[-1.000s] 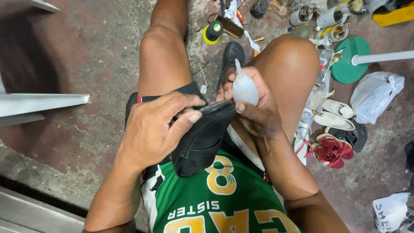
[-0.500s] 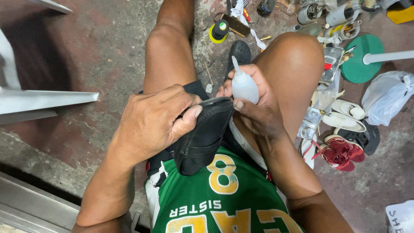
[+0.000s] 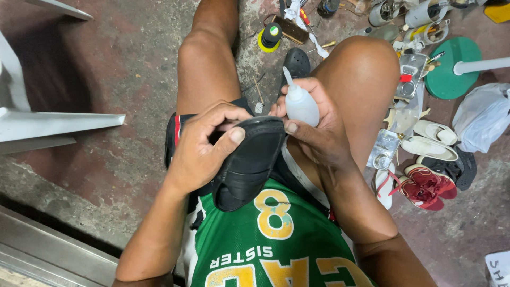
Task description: The person applies adhesive from a bottle along the interior edge of a black shoe sole and presses the leather upper onto it.
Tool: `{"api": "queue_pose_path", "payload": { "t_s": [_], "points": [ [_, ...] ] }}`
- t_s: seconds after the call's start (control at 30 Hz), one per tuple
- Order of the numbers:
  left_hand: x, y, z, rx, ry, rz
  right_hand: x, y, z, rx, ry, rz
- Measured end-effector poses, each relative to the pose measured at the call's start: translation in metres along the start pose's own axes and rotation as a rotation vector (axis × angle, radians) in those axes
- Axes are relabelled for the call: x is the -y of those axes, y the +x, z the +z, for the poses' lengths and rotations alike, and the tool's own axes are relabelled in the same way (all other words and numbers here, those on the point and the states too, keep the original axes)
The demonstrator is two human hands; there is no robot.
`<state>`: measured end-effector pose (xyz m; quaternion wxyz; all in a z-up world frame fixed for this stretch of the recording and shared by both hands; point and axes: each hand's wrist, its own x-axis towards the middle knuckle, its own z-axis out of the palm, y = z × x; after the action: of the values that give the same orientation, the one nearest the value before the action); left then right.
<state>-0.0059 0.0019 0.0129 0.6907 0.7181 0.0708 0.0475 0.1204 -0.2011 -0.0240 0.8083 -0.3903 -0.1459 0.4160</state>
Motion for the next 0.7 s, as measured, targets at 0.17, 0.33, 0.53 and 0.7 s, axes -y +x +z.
{"api": "queue_pose_path", "payload": {
  "t_s": [0.17, 0.33, 0.53, 0.7],
  "points": [
    [0.019, -0.008, 0.016, -0.034, -0.103, -0.035, 0.000, 0.001, -0.002, -0.001, -0.044, -0.005],
    [0.011, -0.002, 0.022, -0.129, 0.197, 0.028, 0.000, 0.001, 0.003, -0.059, -0.064, -0.036],
    [-0.008, 0.011, 0.013, -0.066, 0.318, -0.021, 0.017, -0.003, -0.005, -0.190, -0.223, -0.117],
    [-0.020, 0.017, -0.006, -0.003, 0.474, 0.072, 0.039, -0.012, -0.010, -0.181, -0.571, -0.192]
  ]
}}
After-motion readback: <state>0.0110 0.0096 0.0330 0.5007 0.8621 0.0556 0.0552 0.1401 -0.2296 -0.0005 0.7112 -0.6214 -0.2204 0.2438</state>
